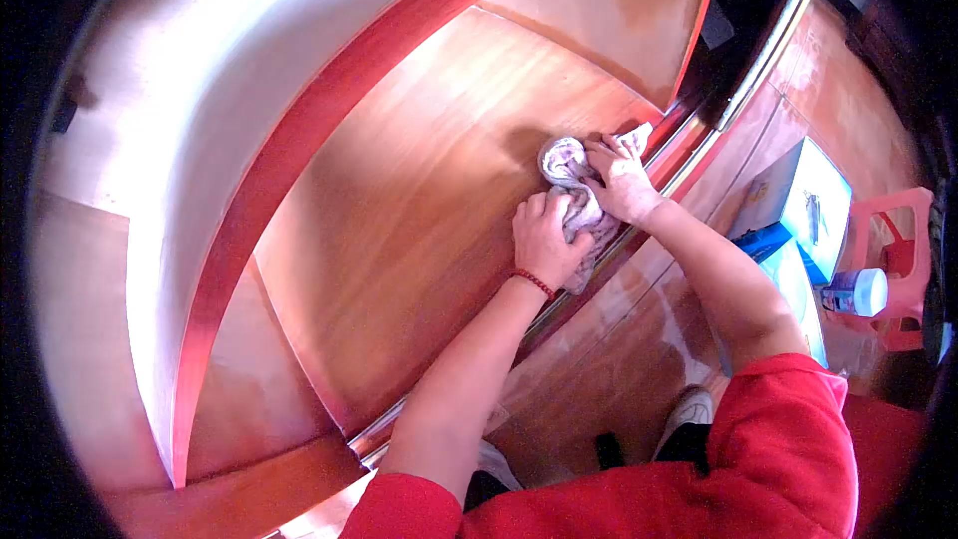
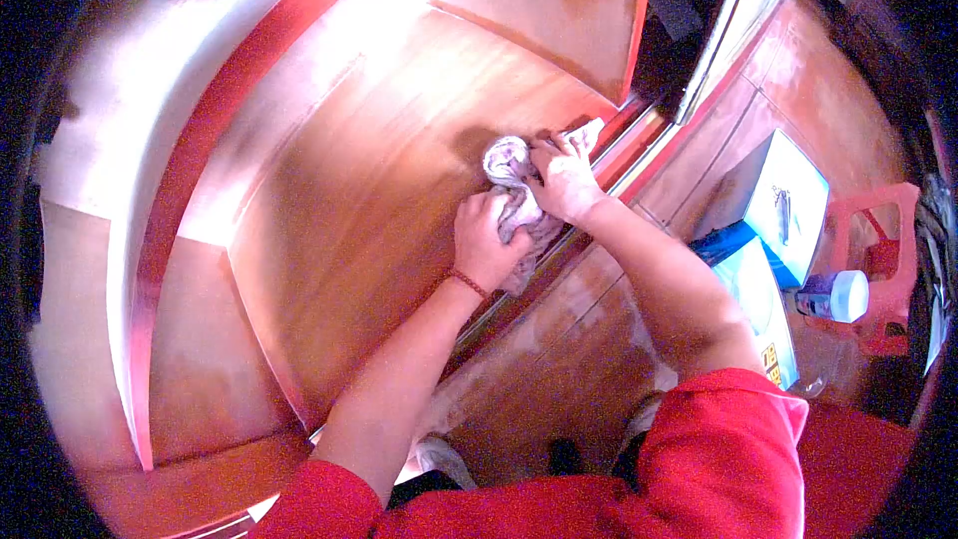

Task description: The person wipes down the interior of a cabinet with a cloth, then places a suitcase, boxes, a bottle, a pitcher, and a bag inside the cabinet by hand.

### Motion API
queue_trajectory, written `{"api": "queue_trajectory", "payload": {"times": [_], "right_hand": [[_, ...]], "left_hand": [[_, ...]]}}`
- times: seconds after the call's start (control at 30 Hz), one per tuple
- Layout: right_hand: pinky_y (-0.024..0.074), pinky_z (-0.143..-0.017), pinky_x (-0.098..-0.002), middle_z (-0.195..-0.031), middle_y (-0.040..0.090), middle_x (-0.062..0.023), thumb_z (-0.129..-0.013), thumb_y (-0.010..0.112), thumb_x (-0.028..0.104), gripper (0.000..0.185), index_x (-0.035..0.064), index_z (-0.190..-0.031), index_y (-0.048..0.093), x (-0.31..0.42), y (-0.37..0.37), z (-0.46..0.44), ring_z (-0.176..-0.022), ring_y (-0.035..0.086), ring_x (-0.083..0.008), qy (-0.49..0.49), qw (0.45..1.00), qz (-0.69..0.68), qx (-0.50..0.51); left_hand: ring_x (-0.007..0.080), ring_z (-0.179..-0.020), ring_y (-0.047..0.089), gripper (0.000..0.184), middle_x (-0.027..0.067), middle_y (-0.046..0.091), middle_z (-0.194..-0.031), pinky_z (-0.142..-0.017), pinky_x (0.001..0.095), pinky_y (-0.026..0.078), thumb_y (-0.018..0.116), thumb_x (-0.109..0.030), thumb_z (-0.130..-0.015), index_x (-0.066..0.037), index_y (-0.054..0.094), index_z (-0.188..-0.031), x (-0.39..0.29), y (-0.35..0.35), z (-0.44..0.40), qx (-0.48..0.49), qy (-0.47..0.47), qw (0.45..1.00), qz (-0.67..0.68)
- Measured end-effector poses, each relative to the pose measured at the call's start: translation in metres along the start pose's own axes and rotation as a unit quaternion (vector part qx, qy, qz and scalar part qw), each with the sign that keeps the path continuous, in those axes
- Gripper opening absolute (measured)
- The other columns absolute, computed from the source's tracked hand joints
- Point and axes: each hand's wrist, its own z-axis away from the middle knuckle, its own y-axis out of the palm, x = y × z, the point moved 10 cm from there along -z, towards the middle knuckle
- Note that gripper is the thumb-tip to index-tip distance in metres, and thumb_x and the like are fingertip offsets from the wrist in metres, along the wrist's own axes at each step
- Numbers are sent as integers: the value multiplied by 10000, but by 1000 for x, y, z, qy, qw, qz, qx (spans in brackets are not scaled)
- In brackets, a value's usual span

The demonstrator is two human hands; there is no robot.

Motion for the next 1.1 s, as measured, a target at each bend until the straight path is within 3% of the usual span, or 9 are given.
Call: {"api": "queue_trajectory", "payload": {"times": [0.17,0.3,0.43,0.53,0.6,0.7,0.97,1.03,1.1], "right_hand": [[368,-841,-467,-785,596,-191,-713,575,225,226,1,-741,592,31,11,4,-842,570,-323,-3,988,-53,143],[444,-689,-396,-791,575,-236,-783,571,282,339,-41,-886,574,87,11,15,-780,577,-341,31,919,-203,337],[463,-652,-383,-778,594,-221,-811,558,290,320,-13,-910,580,61,16,12,-739,593,-345,147,928,-290,184],[461,-761,-414,-944,556,-256,-788,568,236,437,16,-1147,454,52,10,11,-905,551,-381,149,974,-151,82],[446,-817,-425,-1070,467,-281,-751,566,169,554,27,-1239,344,65,10,18,-964,500,-415,127,983,-101,88],[471,-756,-413,-1005,506,-191,-720,529,103,472,60,-1179,432,85,19,25,-884,538,-331,57,989,20,134],[476,-702,-384,-877,559,-141,-680,527,22,339,68,-1015,560,74,15,24,-839,559,-295,60,978,-85,182],[471,-688,-417,-830,593,-160,-686,532,46,234,42,-917,570,47,-12,18,-733,571,-351,164,952,-250,66],[456,-700,-426,-904,584,-171,-687,527,40,244,39,-929,559,22,-55,22,-792,556,-361,181,952,-168,-182]], "left_hand": [[254,-866,554,403,123,575,-933,-765,347,446,615,-170,-640,-6,537,-1000,34,-2,19,157,-121,968,152],[155,-937,548,390,76,580,-1028,-819,276,436,535,-105,-697,23,533,-1066,43,-43,65,297,-297,719,553],[196,-991,538,444,103,569,-1065,-894,323,402,545,-147,-730,29,495,-1135,78,-84,60,234,-249,742,577],[235,-1060,490,537,144,531,-1114,-938,363,352,589,-195,-729,-1,437,-1206,149,-87,73,26,-386,769,509],[313,-1087,438,644,198,467,-1145,-941,400,328,655,-247,-683,-50,399,-1239,125,-111,57,5,-183,979,85],[373,-1056,416,673,235,405,-1150,-915,423,339,682,-233,-633,-83,402,-1226,77,-98,54,30,-55,978,-197],[369,-993,454,569,200,459,-1045,-873,412,372,630,-56,-570,-67,477,-1118,62,-67,30,5,-70,998,-1],[323,-928,514,515,171,518,-971,-825,390,413,636,-62,-593,-57,503,-1090,53,-47,18,33,-100,992,76],[292,-857,556,478,160,547,-920,-765,370,449,648,-68,-606,-29,524,-1066,39,-22,10,39,-168,954,244]]}}
